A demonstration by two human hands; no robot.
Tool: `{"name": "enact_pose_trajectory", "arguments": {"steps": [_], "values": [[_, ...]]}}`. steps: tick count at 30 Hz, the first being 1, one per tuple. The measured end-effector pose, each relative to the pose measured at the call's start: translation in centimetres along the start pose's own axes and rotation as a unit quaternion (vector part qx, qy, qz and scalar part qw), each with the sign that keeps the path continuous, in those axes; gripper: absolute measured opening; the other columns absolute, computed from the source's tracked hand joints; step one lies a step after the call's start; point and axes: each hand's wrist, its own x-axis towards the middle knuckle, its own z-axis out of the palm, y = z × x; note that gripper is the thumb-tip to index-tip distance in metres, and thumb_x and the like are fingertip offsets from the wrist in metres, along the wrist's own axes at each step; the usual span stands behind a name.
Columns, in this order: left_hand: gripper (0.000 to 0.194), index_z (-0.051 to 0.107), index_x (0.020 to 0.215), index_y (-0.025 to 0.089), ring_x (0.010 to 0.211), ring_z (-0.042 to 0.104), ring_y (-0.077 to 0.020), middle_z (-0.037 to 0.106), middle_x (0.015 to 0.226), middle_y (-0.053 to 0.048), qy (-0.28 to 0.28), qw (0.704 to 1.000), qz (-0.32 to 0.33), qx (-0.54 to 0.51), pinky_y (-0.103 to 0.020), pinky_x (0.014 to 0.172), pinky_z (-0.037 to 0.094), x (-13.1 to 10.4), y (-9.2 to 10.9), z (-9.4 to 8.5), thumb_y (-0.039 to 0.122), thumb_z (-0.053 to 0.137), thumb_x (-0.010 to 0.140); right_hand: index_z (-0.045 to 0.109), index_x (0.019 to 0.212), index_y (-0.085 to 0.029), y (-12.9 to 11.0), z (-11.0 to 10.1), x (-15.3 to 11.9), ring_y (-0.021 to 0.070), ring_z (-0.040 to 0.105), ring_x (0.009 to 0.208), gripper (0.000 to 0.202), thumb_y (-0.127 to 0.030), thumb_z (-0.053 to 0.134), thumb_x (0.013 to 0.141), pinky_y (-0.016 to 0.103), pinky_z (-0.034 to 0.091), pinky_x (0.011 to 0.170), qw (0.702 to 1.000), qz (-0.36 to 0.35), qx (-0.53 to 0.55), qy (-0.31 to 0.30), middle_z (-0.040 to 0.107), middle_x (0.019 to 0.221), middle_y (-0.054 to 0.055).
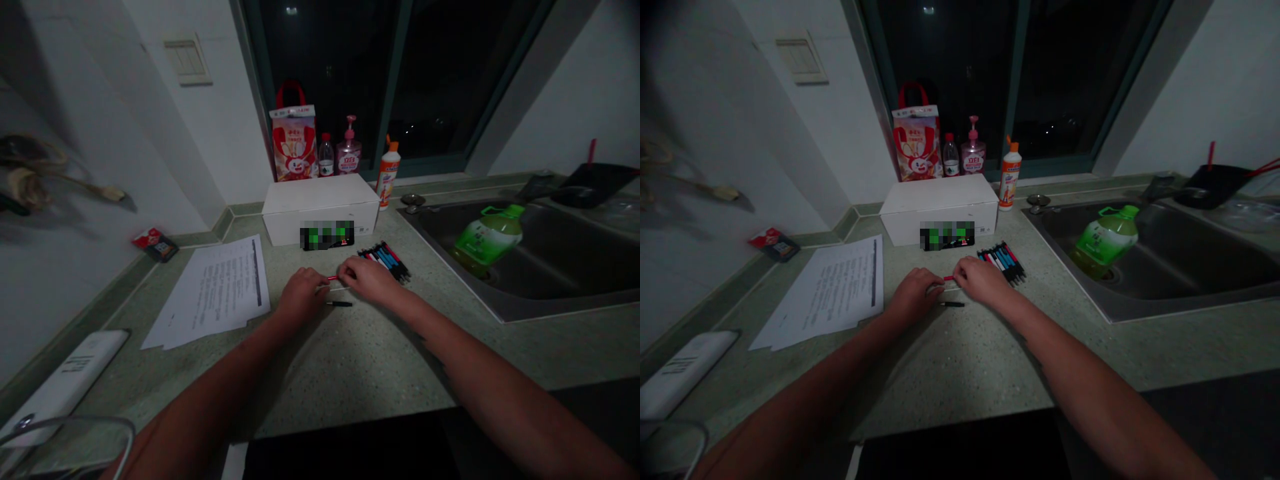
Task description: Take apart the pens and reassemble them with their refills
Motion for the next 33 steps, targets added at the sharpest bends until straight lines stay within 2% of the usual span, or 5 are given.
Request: {"name": "enact_pose_trajectory", "arguments": {"steps": [3, 6, 18, 28, 33], "values": [[0.024, 0.072, 0.112, 0.023, 0.095, 0.057, -0.0240, 0.069, 0.098, -0.008, -0.008, 0.999, 0.043, 0.028, -0.038, 0.087, 0.043, 0.49, 0.49, 0.20, 0.025, 0.059, 0.092, 0.070, 0.103, -0.020, 0.70, -0.19, 0.16, 0.0210, 0.064, 0.095, 0.017, -0.027, 0.056, 0.095, 0.030, 0.044, 0.077, 0.999, 0.022, -0.024, 0.025, 0.067, 0.108, 0.008], [0.021, 0.075, 0.104, 0.023, 0.093, 0.056, -0.0236, 0.069, 0.096, -0.009, -0.023, 0.997, 0.065, 0.045, -0.038, 0.084, 0.042, 0.87, 0.92, 0.52, 0.026, 0.056, 0.094, 0.070, 0.109, -0.021, 0.74, 0.16, 0.21, 0.0220, 0.064, 0.098, 0.021, -0.030, 0.057, 0.096, 0.030, 0.045, 0.077, 0.999, 0.017, -0.045, 0.007, 0.065, 0.114, 0.009], [0.014, 0.075, 0.089, 0.020, 0.092, 0.058, -0.0242, 0.069, 0.090, -0.008, -0.009, 1.000, -0.003, -0.020, -0.038, 0.085, 0.044, 0.94, 0.57, 0.43, 0.018, 0.061, 0.088, 0.069, 0.097, -0.020, -0.02, 0.17, -0.14, 0.0218, 0.064, 0.092, 0.014, -0.025, 0.056, 0.094, 0.029, 0.042, 0.069, 0.996, -0.019, -0.084, -0.027, 0.065, 0.104, 0.009], [0.015, 0.070, 0.087, 0.018, 0.089, 0.057, -0.0245, 0.067, 0.089, -0.009, -0.014, 1.000, 0.025, 0.003, -0.038, 0.082, 0.044, 0.73, 0.27, 0.83, 0.017, 0.056, 0.090, 0.068, 0.095, -0.020, 0.00, 0.06, -0.20, 0.0211, 0.064, 0.091, 0.014, -0.023, 0.055, 0.092, 0.029, 0.042, 0.072, 0.996, -0.025, -0.077, -0.045, 0.065, 0.103, 0.009], [0.014, 0.068, 0.093, 0.018, 0.093, 0.058, -0.0235, 0.069, 0.093, -0.007, -0.015, 0.999, 0.002, -0.032, -0.037, 0.083, 0.046, 0.66, 0.57, 0.40, 0.013, 0.056, 0.089, 0.068, 0.094, -0.019, 0.08, 0.10, -0.23, 0.0202, 0.064, 0.090, 0.012, -0.024, 0.057, 0.091, 0.028, 0.042, 0.072, 0.996, -0.026, -0.080, -0.043, 0.065, 0.103, 0.008]]}}
